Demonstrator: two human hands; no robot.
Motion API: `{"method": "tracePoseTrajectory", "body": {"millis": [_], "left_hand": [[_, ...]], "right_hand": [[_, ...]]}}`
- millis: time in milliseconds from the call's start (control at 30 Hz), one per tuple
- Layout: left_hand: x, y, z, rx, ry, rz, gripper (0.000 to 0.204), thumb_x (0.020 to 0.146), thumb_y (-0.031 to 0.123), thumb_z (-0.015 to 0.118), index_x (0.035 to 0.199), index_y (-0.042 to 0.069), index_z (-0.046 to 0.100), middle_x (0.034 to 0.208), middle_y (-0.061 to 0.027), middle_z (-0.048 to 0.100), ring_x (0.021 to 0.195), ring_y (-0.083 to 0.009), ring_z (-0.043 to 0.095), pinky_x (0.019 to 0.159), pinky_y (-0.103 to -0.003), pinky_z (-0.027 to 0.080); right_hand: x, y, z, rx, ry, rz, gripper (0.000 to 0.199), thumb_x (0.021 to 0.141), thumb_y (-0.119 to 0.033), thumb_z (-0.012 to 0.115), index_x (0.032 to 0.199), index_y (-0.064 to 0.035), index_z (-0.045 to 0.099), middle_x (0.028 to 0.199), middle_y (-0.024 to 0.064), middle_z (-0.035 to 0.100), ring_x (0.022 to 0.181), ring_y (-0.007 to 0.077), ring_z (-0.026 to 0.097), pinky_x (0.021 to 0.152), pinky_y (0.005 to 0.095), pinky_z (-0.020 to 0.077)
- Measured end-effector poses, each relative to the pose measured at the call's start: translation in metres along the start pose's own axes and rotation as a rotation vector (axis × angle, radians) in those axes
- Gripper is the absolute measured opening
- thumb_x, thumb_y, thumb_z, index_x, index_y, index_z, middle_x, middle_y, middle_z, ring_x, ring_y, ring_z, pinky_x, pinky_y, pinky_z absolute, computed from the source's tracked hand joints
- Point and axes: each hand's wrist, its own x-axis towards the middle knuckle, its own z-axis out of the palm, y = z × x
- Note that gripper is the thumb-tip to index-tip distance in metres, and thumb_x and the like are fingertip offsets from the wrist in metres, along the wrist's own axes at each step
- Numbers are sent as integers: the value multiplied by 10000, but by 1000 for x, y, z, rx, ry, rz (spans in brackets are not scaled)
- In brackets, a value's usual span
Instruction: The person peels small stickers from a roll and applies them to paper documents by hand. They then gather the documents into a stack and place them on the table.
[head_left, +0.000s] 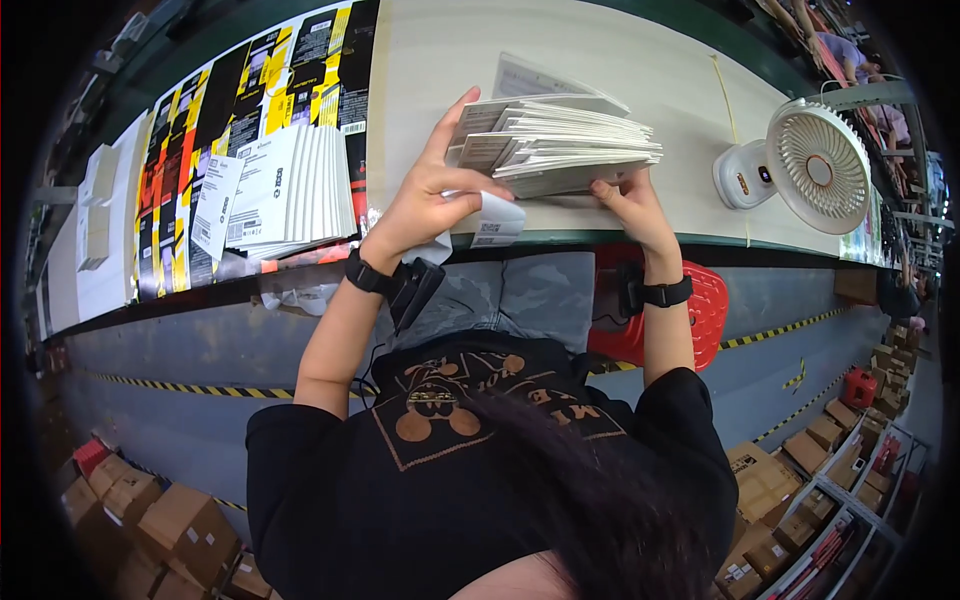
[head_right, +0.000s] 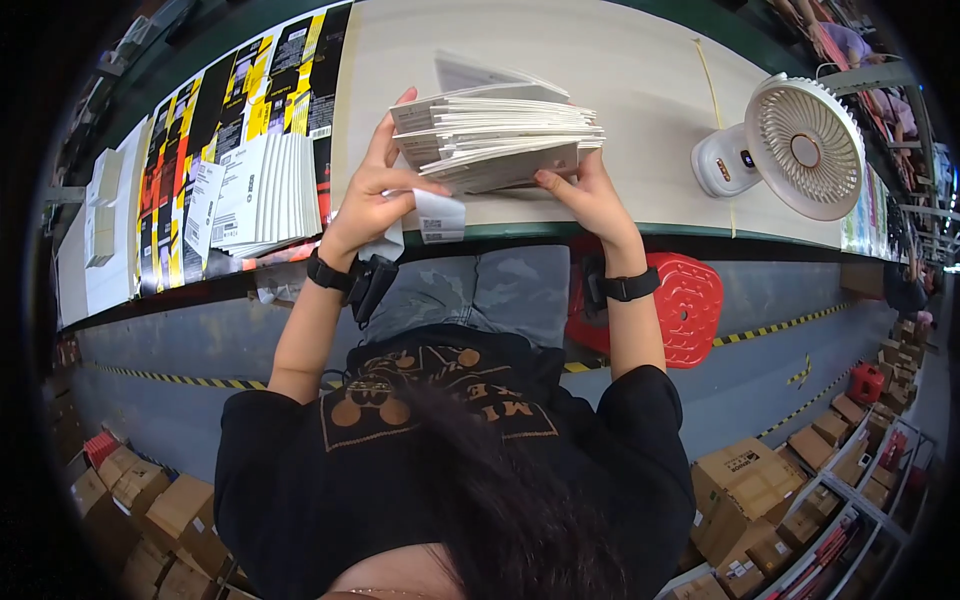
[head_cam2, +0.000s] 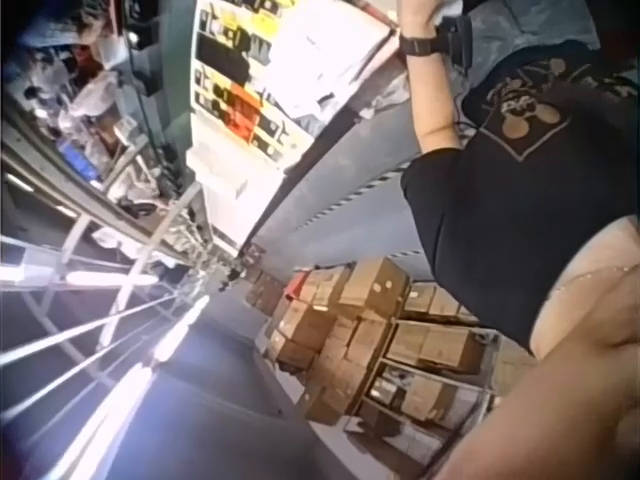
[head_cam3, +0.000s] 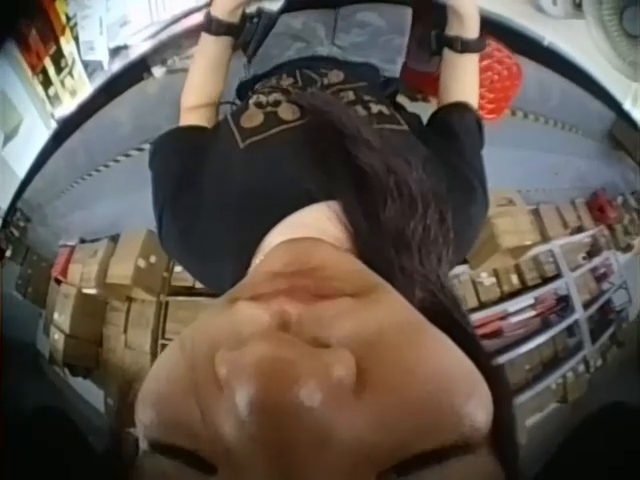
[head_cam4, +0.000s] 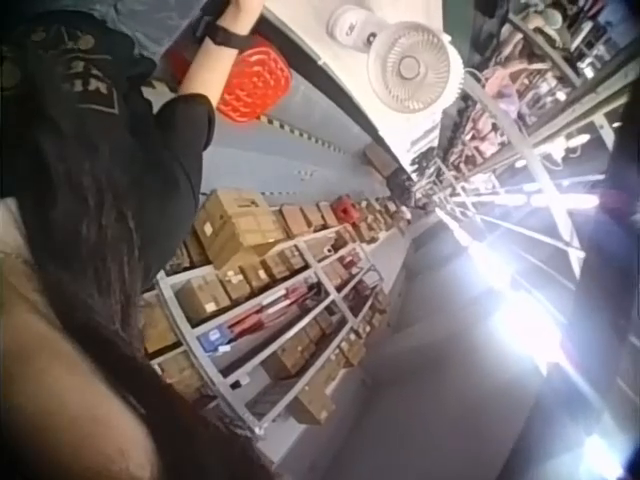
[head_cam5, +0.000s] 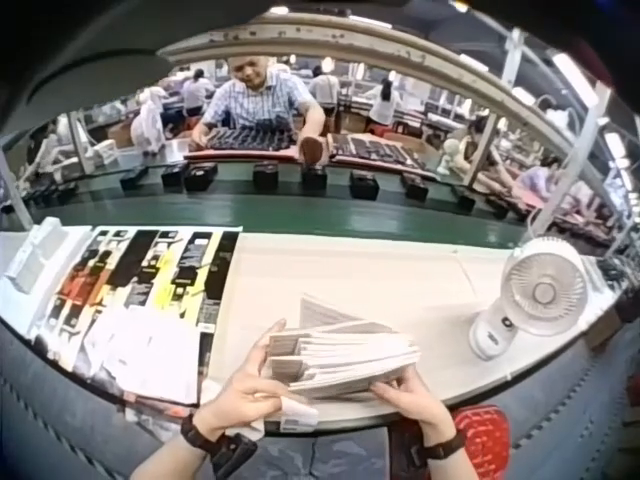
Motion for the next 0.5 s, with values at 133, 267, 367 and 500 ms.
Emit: {"method": "tracePoseTrajectory", "body": {"millis": [133,267,367,500], "left_hand": [[1,1,5,18,-10,-38,293,595,-18,556,790,136,711,1414,-148,186,1301,-280,215,1035,-363,222],[1,-2,21,42,-3,-40,300,587,-22,562,795,136,710,1400,-148,205,1287,-281,241,1028,-368,241],[5,-3,29,64,83,-44,303,584,-24,565,796,137,710,1384,-143,229,1275,-278,261,1023,-368,253],[14,-1,22,62,120,29,301,581,-17,575,797,141,710,1333,-130,297,1243,-271,304,1016,-366,266]], "right_hand": [[2,10,9,50,53,-101,536,743,-45,671,1200,-18,392,1090,82,505,848,101,510,722,239,439],[10,-4,9,135,-11,75,459,708,-17,690,1108,16,466,1013,88,555,835,108,531,712,242,450],[16,-9,6,43,-83,213,594,645,38,722,1160,-13,429,1047,79,544,955,129,509,814,279,445],[15,-17,15,81,-49,-17,469,629,33,724,1044,11,506,1039,101,560,869,127,545,740,253,465]]}}
